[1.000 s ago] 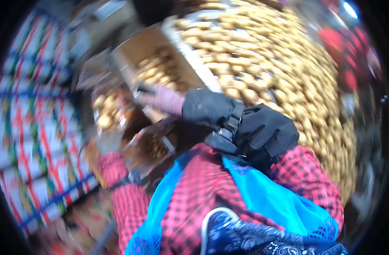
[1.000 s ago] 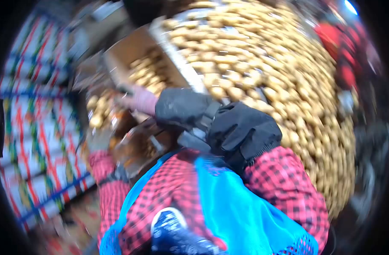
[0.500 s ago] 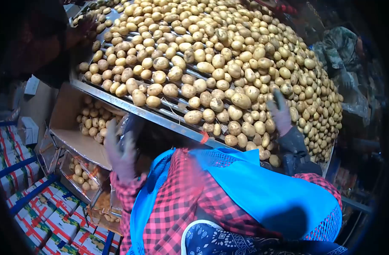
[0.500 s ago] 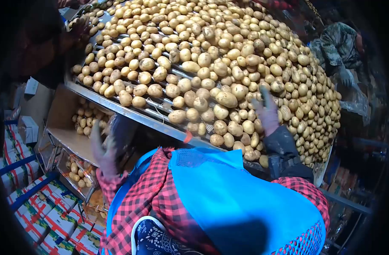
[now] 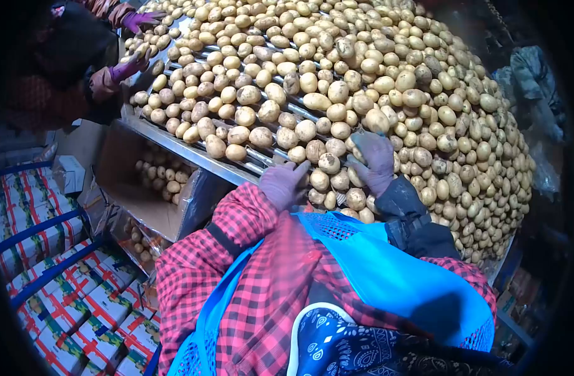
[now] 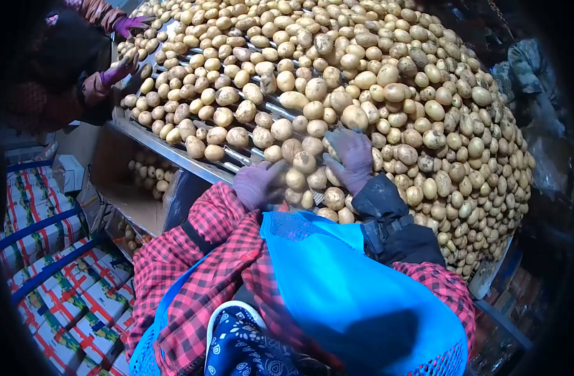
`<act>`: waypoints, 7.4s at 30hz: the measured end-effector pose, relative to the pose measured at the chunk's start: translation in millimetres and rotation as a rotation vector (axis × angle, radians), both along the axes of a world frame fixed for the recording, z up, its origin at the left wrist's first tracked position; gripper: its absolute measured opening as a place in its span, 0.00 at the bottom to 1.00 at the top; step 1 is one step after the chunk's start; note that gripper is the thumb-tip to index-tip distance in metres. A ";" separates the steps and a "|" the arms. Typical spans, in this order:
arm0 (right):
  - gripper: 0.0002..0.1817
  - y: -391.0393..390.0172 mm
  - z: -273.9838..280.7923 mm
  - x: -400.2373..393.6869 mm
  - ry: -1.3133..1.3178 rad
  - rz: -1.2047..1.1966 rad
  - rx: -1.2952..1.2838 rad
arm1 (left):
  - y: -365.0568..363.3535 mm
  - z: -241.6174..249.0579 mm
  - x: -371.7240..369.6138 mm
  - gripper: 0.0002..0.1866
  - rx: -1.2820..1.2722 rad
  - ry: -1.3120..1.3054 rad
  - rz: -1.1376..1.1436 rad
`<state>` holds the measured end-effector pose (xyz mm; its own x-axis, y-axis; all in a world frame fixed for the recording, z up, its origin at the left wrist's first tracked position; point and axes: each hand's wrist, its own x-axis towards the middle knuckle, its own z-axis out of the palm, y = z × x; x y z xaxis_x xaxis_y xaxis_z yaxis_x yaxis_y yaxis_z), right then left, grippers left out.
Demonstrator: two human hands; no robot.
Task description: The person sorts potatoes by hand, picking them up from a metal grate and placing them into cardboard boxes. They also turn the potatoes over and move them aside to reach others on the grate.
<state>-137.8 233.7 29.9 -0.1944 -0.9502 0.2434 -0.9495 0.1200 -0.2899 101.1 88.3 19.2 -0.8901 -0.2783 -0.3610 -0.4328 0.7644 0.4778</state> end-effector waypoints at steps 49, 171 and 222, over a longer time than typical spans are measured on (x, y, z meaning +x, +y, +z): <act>0.26 50.9 30.2 -40.0 -0.627 -0.632 -0.140 | -75.0 44.1 102.3 0.28 0.103 0.826 0.824; 0.27 -126.5 -2.8 102.9 -1.244 0.140 0.348 | 2.7 -35.5 359.6 0.24 1.129 1.787 1.628; 0.44 -443.3 -36.9 -24.7 0.272 0.323 0.350 | -232.8 -31.6 54.5 0.44 -0.347 0.152 0.767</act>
<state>-162.5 -209.6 -7.0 0.1463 -0.9845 -0.0971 -0.9892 -0.1447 -0.0236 155.6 -144.5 -12.3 -0.4422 -0.8962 -0.0358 -0.8403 0.4000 0.3659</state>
